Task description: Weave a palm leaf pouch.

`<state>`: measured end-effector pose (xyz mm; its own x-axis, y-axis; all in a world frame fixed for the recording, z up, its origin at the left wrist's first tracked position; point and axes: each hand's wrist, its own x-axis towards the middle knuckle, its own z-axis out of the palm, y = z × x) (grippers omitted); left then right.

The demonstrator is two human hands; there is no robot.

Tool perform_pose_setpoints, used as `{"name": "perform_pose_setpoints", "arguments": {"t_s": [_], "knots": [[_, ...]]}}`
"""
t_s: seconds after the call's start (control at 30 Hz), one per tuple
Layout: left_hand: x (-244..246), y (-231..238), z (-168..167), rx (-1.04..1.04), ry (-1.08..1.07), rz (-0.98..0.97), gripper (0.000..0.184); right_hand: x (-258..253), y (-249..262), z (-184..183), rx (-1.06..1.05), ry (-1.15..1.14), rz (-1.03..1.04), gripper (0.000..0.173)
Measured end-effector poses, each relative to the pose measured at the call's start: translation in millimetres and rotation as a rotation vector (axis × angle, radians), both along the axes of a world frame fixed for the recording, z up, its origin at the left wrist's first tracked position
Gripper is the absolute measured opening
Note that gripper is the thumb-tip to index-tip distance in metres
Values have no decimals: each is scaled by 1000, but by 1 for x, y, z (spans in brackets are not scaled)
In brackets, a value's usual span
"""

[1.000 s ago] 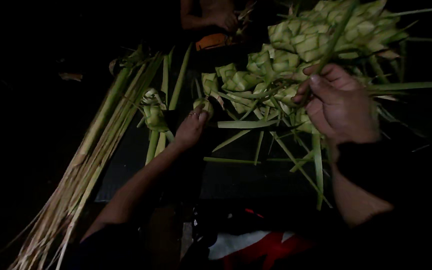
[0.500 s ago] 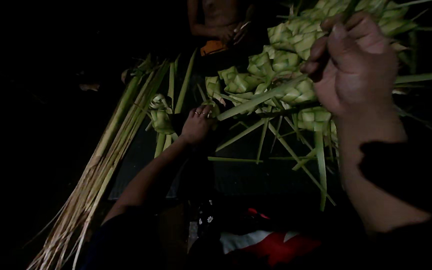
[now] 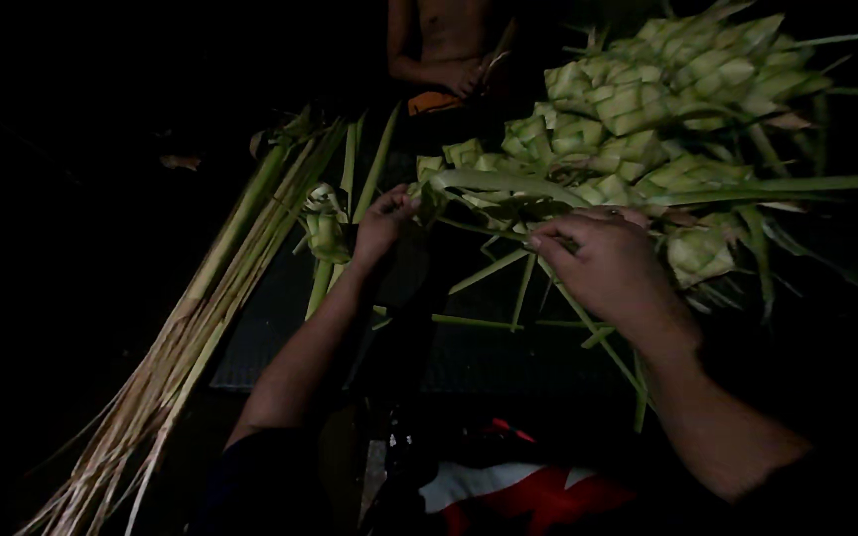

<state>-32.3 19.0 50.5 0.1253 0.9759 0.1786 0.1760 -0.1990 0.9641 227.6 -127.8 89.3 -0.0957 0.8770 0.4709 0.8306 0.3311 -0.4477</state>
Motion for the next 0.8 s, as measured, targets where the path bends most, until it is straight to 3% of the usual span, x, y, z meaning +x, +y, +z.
{"name": "perform_pose_setpoints", "arguments": {"t_s": [0.13, 0.3, 0.63, 0.8], "knots": [[5, -10, 9, -55, -119, 54, 16, -11, 9, -1, 1, 13, -73, 28], [2, -10, 7, -121, -48, 53, 25, -20, 18, 0, -4, 53, -98, 27], [27, -28, 3, -179, -188, 22, 18, -24, 31, -9, 43, 22, -140, 27], [36, -33, -3, -142, -164, -7, 12, -20, 34, -13, -64, 65, -171, 27]]}}
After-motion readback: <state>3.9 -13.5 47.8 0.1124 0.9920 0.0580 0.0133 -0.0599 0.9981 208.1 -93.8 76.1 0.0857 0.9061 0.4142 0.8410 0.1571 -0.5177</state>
